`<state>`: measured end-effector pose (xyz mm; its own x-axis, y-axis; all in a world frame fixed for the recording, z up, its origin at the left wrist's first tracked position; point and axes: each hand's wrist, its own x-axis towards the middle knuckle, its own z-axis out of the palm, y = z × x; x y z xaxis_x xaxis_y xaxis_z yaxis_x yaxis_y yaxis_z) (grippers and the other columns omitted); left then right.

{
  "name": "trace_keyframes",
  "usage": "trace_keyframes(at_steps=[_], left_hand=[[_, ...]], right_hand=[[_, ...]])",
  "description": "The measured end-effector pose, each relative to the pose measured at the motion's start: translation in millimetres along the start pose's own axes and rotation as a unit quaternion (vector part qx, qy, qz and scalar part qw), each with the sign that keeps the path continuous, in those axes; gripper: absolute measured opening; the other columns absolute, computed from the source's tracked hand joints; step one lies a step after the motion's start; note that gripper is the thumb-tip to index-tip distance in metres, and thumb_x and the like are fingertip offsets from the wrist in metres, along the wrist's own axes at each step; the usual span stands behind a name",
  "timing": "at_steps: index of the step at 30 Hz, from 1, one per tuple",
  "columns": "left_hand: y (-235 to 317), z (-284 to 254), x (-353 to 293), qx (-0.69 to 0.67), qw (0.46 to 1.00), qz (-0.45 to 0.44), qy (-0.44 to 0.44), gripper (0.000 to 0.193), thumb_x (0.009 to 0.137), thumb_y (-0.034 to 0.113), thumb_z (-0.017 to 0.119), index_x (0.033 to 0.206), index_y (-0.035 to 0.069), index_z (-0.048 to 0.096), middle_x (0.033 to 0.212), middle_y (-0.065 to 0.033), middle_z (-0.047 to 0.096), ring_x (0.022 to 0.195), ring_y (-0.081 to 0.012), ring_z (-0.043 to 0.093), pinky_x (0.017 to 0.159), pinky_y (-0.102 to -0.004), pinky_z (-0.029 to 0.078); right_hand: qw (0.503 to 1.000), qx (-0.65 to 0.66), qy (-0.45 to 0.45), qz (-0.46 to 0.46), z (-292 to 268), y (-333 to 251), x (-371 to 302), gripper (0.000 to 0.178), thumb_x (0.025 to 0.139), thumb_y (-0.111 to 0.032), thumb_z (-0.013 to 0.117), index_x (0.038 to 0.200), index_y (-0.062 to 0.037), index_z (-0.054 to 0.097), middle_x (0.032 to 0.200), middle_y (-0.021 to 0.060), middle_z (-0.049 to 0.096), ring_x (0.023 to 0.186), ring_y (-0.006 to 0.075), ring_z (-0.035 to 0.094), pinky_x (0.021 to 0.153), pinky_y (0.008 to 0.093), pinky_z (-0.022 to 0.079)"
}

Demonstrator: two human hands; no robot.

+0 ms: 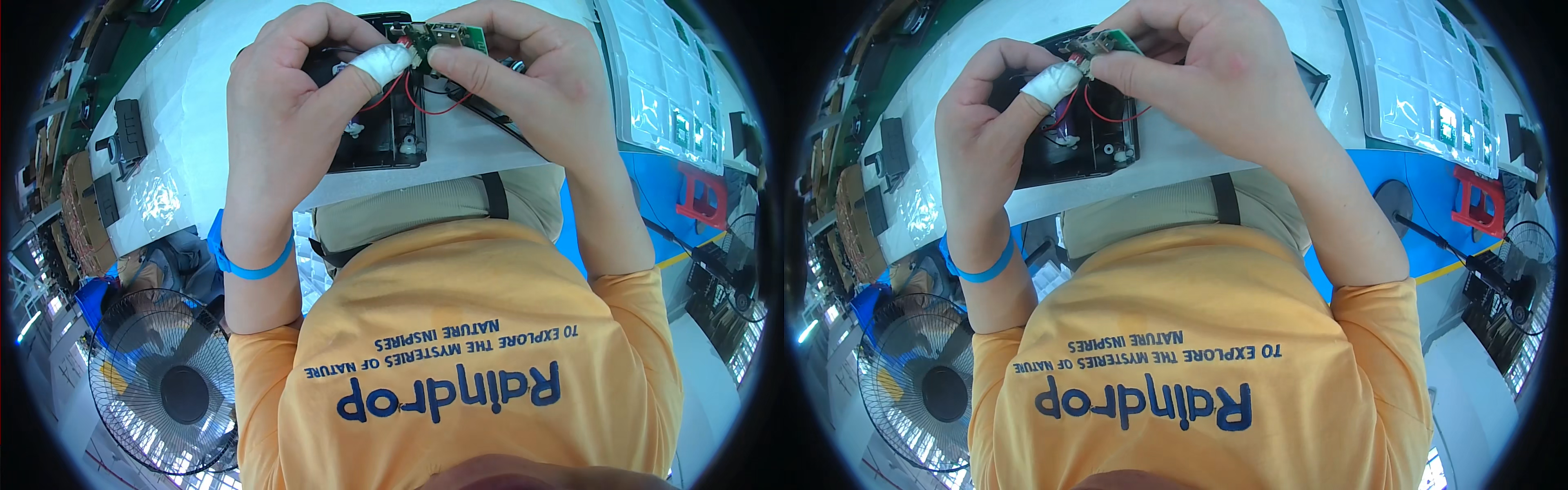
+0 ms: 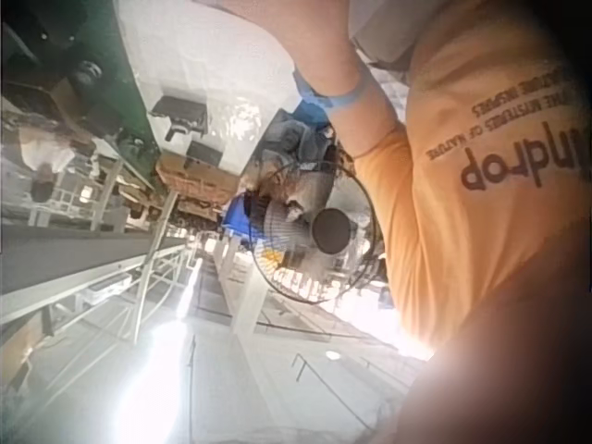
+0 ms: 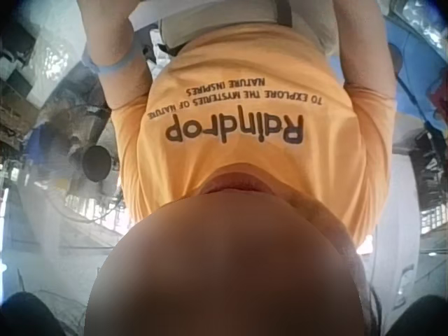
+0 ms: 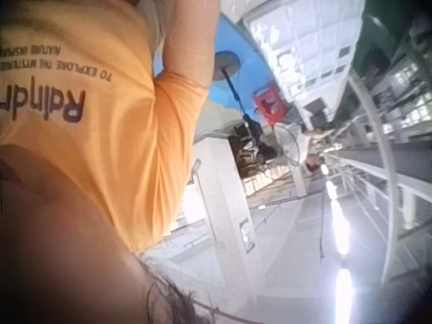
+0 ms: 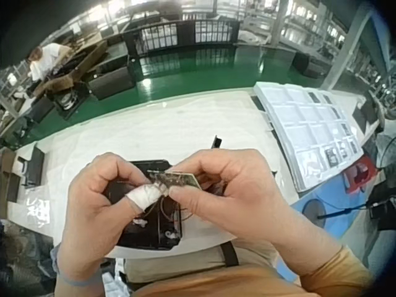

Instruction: Assembling an electronic component by connecting a circuit board to wires and installing it into a plastic housing.

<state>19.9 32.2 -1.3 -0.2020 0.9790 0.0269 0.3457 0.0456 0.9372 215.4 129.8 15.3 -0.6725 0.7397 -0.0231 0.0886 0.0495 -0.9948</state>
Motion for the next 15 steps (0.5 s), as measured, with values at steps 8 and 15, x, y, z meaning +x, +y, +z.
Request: trace_keyframes(at_steps=[8,15], left_hand=[[50,24,9,-0.049,0.993,-0.105,0.015,0.044,0.088,-0.001,0.071,0.129,-0.002,0.057,0.105,-0.0051,0.065,0.096,-0.0093,0.061,0.082,-0.0213,0.049],[6,7,7,-0.141,0.989,-0.009,0.044,0.033,0.091,0.006,0.067,0.123,-0.003,0.064,0.112,-0.0089,0.067,0.097,-0.0123,0.065,0.089,-0.0234,0.05]], right_hand=[[0.905,0.181,-0.139,-0.358,-12,52,31,0.027,0.091,-0.004,0.072,0.115,0.0069,0.065,0.083,0.0059,0.07,0.07,0.0036,0.061,0.059,0.0169,0.048],[0.996,-0.026,0.081,0.02,-21,-6,4,0.039,0.087,-0.007,0.076,0.122,0.0029,0.062,0.097,0.0115,0.073,0.084,0.0108,0.067,0.069,0.0218,0.053]])
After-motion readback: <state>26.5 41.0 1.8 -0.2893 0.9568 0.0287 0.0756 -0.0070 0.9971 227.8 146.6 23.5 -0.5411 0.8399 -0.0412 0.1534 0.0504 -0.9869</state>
